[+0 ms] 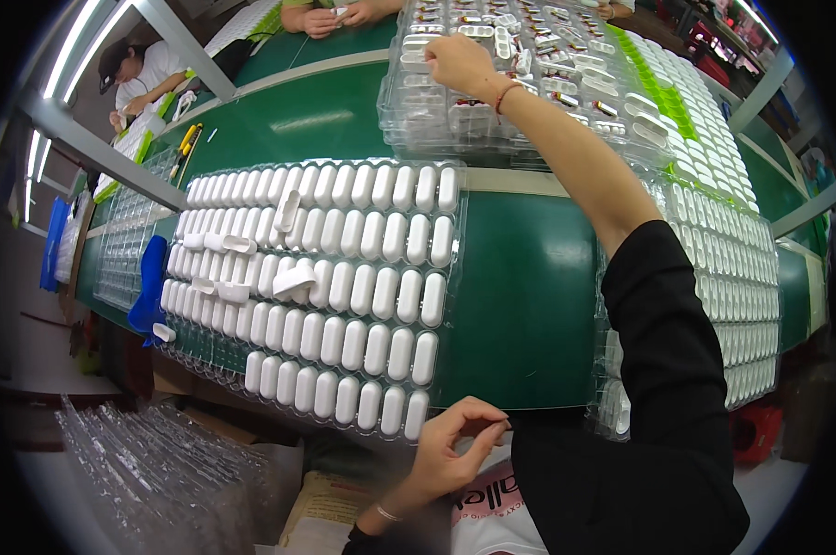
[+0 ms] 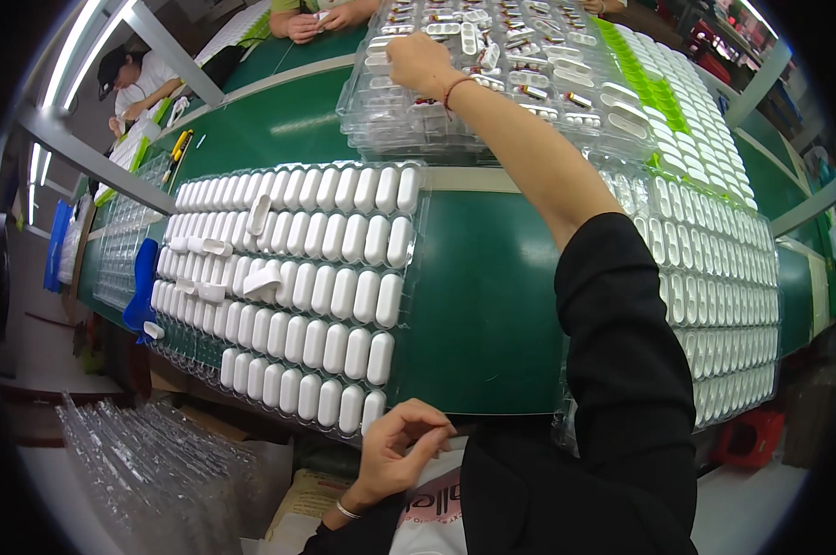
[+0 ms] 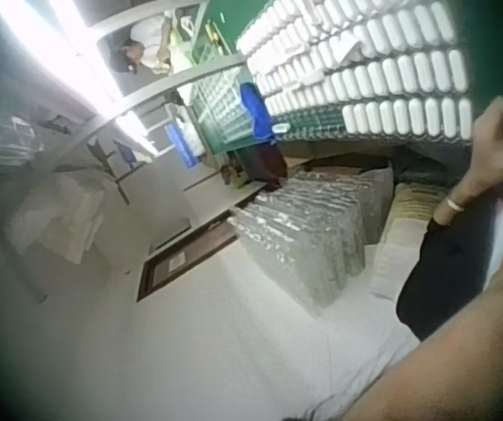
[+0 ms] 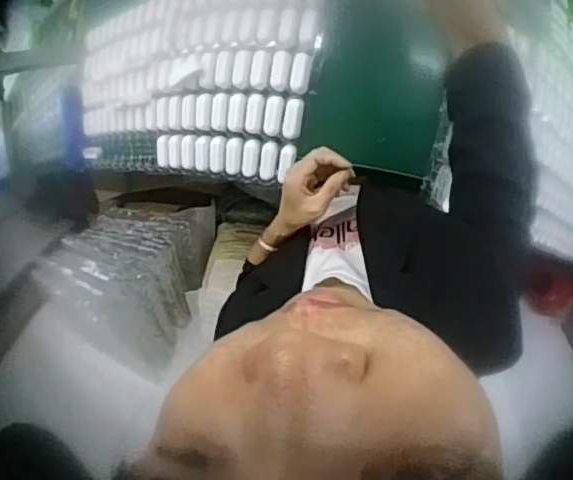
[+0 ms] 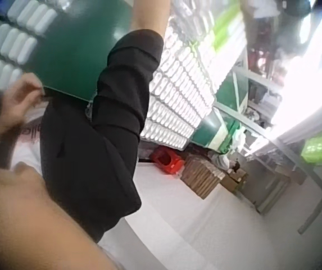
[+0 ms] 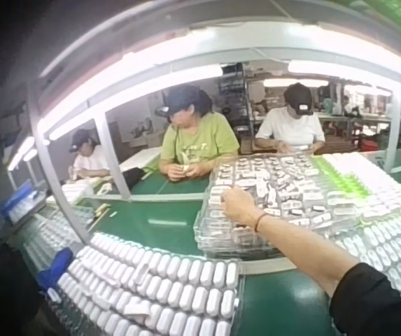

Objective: The person repeatedly picks up white charging cases and clear plastic inserts from a green workbench. They open the cases, place the inserts inside, and close them before moving them to a stack of completed units. The process is repetitive and involves handling multiple identical items.

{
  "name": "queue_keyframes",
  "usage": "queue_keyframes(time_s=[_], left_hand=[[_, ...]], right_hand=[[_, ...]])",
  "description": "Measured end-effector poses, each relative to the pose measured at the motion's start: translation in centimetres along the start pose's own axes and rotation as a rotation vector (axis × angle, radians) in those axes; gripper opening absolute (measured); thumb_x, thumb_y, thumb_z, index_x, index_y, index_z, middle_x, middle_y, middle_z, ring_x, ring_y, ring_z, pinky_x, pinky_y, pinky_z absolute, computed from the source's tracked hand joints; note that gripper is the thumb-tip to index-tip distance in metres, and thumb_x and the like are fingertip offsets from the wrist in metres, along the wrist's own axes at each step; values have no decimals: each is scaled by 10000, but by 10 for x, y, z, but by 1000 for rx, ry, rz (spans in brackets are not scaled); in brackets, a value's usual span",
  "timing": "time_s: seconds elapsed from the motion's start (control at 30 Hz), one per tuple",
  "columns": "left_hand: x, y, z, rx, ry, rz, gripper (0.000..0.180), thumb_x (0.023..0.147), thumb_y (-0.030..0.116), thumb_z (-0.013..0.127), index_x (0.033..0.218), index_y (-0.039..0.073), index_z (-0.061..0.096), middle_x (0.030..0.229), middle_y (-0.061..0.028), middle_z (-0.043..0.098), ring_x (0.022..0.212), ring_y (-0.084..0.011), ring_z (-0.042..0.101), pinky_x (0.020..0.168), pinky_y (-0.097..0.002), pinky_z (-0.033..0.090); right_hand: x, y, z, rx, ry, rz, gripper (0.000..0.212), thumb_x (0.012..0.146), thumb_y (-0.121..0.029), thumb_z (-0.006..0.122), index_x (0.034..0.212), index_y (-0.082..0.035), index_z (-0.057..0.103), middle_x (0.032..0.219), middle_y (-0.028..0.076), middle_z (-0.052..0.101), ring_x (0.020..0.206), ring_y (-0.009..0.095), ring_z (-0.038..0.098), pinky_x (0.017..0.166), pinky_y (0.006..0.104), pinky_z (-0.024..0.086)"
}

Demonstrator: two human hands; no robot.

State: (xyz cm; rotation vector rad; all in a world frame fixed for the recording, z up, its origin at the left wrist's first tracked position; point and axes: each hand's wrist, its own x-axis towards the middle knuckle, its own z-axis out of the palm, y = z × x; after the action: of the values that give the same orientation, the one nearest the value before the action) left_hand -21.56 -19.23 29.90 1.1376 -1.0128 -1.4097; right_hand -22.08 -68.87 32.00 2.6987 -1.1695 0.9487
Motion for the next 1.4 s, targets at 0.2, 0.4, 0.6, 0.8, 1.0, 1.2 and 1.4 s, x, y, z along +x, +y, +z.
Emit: queue_keyframes(time_s=[0.2,0.4,0.6,0.8,1.0,1.2,1.4], left_hand=[[20,31,-82,1060,592,524,180,811,-108,637,946,9,656,881,-105,668,743,-190,628,628,-280,491],[65,53,-189,1460,593,428,299,760,-51,668,1039,55,664,1099,-96,663,1051,-298,601,910,-400,464],[90,49,-208,1368,425,330,350,783,-35,667,1121,54,657,1114,-132,665,1013,-312,639,883,-388,491],[64,53,-118,1499,586,511,376,823,5,670,1194,39,621,1017,-156,675,877,-343,646,777,-415,500],[52,7,27,1335,299,555,470,753,-130,589,1187,34,664,1186,-120,654,968,-280,604,855,-375,454],[70,-57,50,1336,330,581,482,755,-125,587,1176,90,685,1279,-83,596,1042,-268,503,906,-384,399],[61,-35,52,1329,195,531,500,800,-17,663,1287,78,602,1279,-87,601,1132,-280,531,962,-407,374]], right_hand=[[-72,-17,-68,334,-17,-170,207,879,-180,638,1004,-25,696,863,124,700,688,215,613,651,329,483],[-216,-48,-177,388,-307,-56,125,864,-99,664,951,-18,705,808,124,680,703,218,620,658,327,485],[-295,-38,-222,423,-309,117,115,844,-30,681,955,-12,706,822,99,680,716,203,616,641,296,466],[-326,-22,-237,412,-239,203,117,849,-45,689,962,-36,717,853,79,711,706,166,617,613,269,439],[-337,42,-256,347,-112,476,181,925,-122,607,1038,-19,705,836,43,727,724,86,637,622,225,462],[-344,58,-259,214,-116,495,176,894,-147,631,973,-10,709,793,84,706,675,143,624,638,274,484],[-331,111,-250,-40,-79,526,190,893,-157,640,987,-5,707,844,74,715,662,114,584,608,269,462]])
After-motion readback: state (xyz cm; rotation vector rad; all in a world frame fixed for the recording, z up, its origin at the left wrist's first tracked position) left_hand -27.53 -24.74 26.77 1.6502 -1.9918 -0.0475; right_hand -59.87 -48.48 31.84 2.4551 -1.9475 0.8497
